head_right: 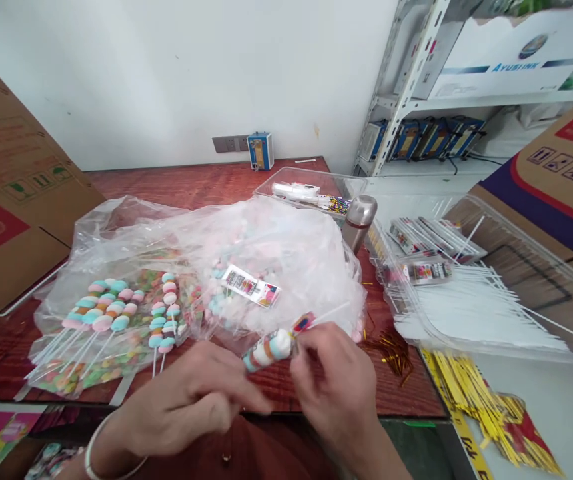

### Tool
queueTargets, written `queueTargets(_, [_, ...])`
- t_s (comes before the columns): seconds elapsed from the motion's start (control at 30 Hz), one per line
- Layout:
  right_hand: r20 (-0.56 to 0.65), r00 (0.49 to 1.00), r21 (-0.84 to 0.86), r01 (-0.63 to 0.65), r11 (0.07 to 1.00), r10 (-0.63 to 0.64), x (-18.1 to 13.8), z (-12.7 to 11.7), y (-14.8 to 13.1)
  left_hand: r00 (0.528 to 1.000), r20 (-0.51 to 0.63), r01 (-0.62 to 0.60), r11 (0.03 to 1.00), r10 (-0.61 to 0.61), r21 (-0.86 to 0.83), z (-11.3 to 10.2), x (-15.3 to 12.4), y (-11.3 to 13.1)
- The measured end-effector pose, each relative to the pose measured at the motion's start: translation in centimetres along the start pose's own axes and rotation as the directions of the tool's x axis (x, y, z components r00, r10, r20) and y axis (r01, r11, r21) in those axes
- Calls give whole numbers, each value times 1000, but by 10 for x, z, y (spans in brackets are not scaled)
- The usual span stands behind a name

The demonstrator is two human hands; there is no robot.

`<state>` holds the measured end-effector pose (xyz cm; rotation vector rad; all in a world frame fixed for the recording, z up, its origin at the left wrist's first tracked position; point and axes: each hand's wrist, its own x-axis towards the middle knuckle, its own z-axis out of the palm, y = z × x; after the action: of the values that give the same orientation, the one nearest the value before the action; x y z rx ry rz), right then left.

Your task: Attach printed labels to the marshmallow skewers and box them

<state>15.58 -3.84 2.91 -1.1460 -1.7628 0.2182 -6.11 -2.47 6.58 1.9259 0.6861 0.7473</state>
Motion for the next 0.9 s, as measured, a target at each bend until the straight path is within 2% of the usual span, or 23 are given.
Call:
queueTargets(0.03, [15, 994, -31, 107, 994, -107, -1, 0, -6, 999, -48, 18, 1000, -17, 5, 3, 2, -1])
queueTargets(0.07, [48, 980, -28, 193, 981, -191, -3, 3, -12, 988, -153, 22, 1000, -21, 4, 7, 4, -4])
queueTargets(0.13, [127, 957, 57, 257, 965, -262, -10, 12, -21, 939, -343, -2, 1000, -5, -20, 11, 11, -12])
queueTargets(0.17, [169, 957, 125, 217, 968, -236, -14, 17, -23, 931, -365, -13, 999, 0, -33, 12, 13, -15])
queueTargets(0.2, [205, 966, 195, 120, 973, -160, -16, 22, -23, 938, -347, -20, 999, 5, -39, 12, 14, -17])
queueTargets(0.27, [259, 961, 335, -186, 923, 100, -18, 27, -17, 977, -213, -30, 1000, 29, 1, 10, 11, -19])
queueTargets(0.33, [279, 890, 483, -455, 748, 361, -16, 26, -7, 992, -114, -34, 992, 48, 124, 10, 5, -20])
queueTargets(0.4, [337, 796, 622, -589, 516, 503, -13, 24, -2, 986, -152, -20, 965, 62, 262, 13, -1, -25])
queueTargets(0.47, [506, 690, 669, -693, 268, 518, -15, 28, -5, 959, -273, 12, 958, 70, 286, 20, -2, -32])
queueTargets(0.53, [701, 555, 598, -799, 54, 448, -21, 39, -15, 951, -310, 25, 992, 15, 127, 28, -1, -38])
queueTargets(0.57, [756, 508, 559, -829, -4, 412, -24, 47, -22, 957, -288, 47, 999, -46, -3, 31, 0, -40])
queueTargets(0.6, [777, 495, 541, -841, -8, 389, -26, 55, -27, 958, -259, 87, 986, -122, -142, 32, -1, -41])
queueTargets(0.63, [774, 517, 536, -842, 57, 366, -27, 62, -31, 948, -242, 139, 953, -206, -268, 31, -3, -41])
queueTargets(0.67, [748, 568, 539, -822, 185, 344, -25, 69, -32, 918, -266, 187, 911, -295, -367, 27, -7, -41])
queueTargets(0.7, [705, 635, 528, -768, 363, 316, -22, 75, -31, 857, -341, 220, 873, -386, -436, 20, -15, -41])
queueTargets(0.73, [650, 704, 490, -676, 550, 287, -16, 79, -26, 760, -452, 234, 846, -467, -479, 9, -27, -42])
queueTargets(0.77, [583, 770, 417, -557, 719, 259, -8, 83, -18, 607, -600, 237, 840, -521, -488, -3, -44, -44])
queueTargets(0.8, [500, 828, 312, -445, 839, 253, 1, 87, -8, 418, -731, 246, 842, -539, -480, -18, -66, -47])
queueTargets(0.83, [417, 874, 196, -355, 914, 250, 11, 90, 4, 229, -827, 259, 851, -513, -457, -31, -92, -52])
queueTargets(0.87, [337, 910, 65, -278, 958, 241, 21, 94, 17, 68, -886, 310, 854, -459, -419, -44, -121, -56])
queueTargets(0.9, [275, 935, -78, -209, 975, 223, 29, 98, 30, -81, -920, 412, 827, -384, -382, -53, -152, -61])
